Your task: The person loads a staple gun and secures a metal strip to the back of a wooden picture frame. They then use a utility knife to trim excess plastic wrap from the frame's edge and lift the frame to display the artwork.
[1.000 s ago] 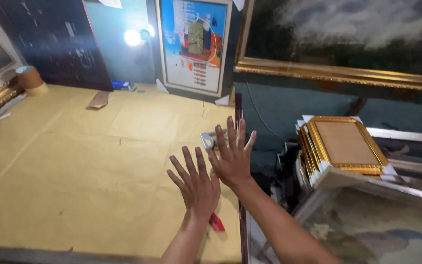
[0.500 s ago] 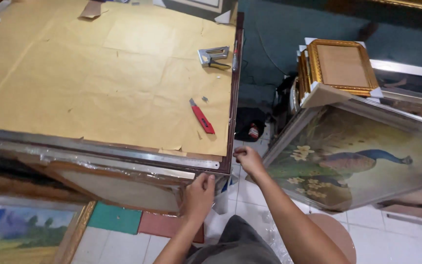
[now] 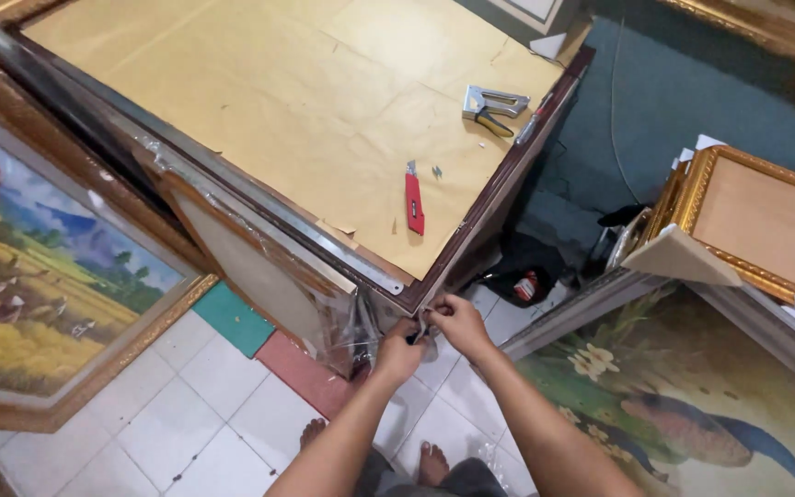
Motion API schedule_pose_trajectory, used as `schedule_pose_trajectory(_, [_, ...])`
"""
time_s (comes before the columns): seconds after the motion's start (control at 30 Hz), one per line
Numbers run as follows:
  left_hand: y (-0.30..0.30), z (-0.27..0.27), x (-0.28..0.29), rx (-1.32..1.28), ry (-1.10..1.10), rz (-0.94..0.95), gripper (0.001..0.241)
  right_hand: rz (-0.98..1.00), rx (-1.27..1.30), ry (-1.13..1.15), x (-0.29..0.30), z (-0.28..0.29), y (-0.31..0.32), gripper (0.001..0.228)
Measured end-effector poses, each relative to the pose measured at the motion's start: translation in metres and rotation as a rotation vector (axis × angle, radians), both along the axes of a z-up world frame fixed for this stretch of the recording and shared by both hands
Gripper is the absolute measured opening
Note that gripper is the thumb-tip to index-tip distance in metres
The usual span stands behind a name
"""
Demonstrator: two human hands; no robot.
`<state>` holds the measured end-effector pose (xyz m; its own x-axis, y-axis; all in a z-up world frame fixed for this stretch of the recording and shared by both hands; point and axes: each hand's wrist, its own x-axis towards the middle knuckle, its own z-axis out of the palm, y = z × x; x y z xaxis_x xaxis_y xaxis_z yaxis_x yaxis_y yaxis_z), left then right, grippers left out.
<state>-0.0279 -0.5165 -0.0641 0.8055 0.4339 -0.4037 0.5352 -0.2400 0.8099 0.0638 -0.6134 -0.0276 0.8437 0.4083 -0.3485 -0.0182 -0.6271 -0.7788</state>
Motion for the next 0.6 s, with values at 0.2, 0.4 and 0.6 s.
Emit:
schedule_pose_trajectory(0.2, [-0.012, 0.011, 0.000, -0.112, -0.041, 0.233, 0.026, 0.171, 0.297, 0.087, -0.004, 0.038, -0.020, 0.017])
schedule_pose_trajectory(0.4, [-0.049, -0.009, -0.038, -0.058, -0.062, 0.095, 0.016, 0.334, 0.207, 0.038, -0.006, -0.028, -0.058, 0.014])
schedule_pose_trajectory(0.6, [-0.079, -0.004, -0.065, -0.161, 0.128, 0.027, 0.019, 0.532, 0.150, 0.194, -0.025, -0.046, -0.096, 0.007])
